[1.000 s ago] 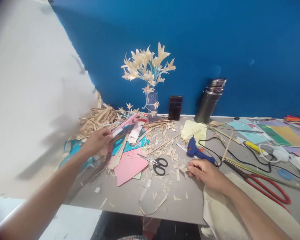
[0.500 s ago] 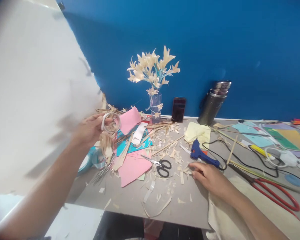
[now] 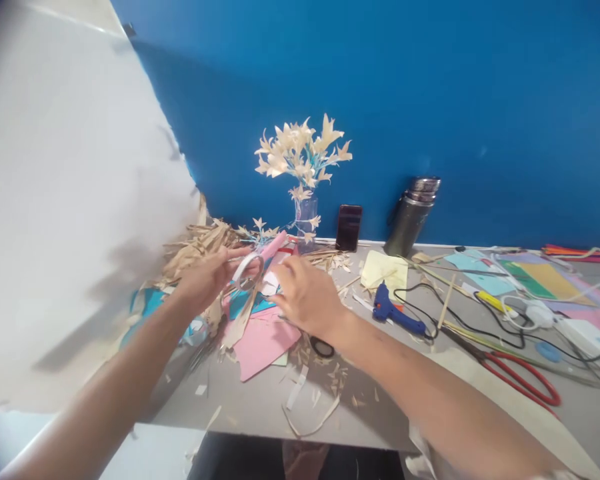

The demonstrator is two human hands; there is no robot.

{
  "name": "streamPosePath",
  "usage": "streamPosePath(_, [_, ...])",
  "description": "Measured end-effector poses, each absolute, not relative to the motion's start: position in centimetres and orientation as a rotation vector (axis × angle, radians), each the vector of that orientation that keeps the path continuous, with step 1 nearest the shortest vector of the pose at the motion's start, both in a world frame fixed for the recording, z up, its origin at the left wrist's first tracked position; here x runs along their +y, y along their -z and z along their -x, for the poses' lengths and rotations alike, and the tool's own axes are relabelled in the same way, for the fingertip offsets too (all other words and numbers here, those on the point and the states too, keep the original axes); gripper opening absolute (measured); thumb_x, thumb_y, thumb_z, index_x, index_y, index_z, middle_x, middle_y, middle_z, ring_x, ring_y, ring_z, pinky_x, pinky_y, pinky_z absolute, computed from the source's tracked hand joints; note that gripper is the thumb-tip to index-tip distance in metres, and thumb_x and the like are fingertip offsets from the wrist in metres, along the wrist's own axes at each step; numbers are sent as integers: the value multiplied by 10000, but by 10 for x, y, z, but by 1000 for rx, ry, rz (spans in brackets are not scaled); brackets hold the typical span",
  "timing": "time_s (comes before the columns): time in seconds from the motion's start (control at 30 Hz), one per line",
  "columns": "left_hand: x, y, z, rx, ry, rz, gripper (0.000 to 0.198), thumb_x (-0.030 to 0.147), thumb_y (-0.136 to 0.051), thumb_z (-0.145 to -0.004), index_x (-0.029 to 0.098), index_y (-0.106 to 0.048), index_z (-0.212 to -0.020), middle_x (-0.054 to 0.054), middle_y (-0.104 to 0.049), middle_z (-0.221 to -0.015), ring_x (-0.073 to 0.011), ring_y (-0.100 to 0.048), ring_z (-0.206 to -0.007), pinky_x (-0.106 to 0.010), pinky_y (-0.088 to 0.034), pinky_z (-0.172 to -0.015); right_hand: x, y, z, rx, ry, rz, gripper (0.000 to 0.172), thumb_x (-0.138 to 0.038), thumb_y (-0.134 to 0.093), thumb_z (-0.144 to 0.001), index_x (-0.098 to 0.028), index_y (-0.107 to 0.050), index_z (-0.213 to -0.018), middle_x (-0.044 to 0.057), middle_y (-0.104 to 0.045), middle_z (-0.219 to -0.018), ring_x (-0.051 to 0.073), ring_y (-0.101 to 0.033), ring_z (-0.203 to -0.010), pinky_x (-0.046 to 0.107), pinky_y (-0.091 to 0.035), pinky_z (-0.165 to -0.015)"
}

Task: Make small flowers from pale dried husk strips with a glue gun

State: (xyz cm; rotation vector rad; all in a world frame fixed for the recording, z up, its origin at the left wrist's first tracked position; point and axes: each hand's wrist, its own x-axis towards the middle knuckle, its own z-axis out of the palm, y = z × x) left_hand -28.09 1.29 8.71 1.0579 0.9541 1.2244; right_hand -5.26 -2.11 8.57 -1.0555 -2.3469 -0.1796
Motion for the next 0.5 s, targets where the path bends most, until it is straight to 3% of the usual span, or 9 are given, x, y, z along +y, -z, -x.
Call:
streamPosePath(0.07, [11, -86, 278, 922, -1220, -1062, 482, 470, -578, -895, 68, -657, -1149, -162, -767, -901, -254, -722, -832, -365, -538, -772, -8, -83, 86, -2377, 211, 1038, 522, -454, -681, -862, -167, -538, -1274, 176, -578, -1255, 322, -565, -1083, 410, -507, -816])
streamPosePath(0.13, [10, -84, 277, 889, -1236, -1078, 520, 506, -598, -873, 87, -656, -1176, -149, -767, -913, -249, -716, -834, -327, -531, -705, 1, -78, 109, -2374, 221, 1081, 576, -512, -679, -847, -159, -518, -1274, 195, -553, -1267, 340, -553, -1074, 431, -506, -806])
streamPosePath(0.27, [14, -76, 281, 836, -1253, -1122, 584, 553, -614, -847, 106, -651, -1221, -167, -754, -1016, -249, -710, -850, -289, -500, -635, 12, -74, 126, -2296, 32, 1201, 492, -504, -661, -864, -202, -522, -1226, 152, -573, -1205, 309, -569, -1055, 396, -498, -780])
streamPosePath(0.4, [18, -70, 287, 837, -1252, -1156, 582, 534, -677, -805, 94, -678, -1186, -171, -750, -1023, -269, -708, -889, -340, -507, -748, 21, -78, 126, -2196, -271, 1277, 479, -465, -725, -802, -228, -560, -1184, 80, -615, -1151, 252, -613, -989, 358, -476, -776])
streamPosePath(0.5, [18, -70, 287, 901, -1269, -1208, 527, 426, -789, -726, 97, -705, -1128, -137, -758, -964, -244, -702, -862, -338, -500, -788, 29, -76, 126, -2142, -445, 1290, 451, -403, -758, -755, -228, -582, -1132, 61, -627, -1129, 215, -627, -905, 331, -464, -736])
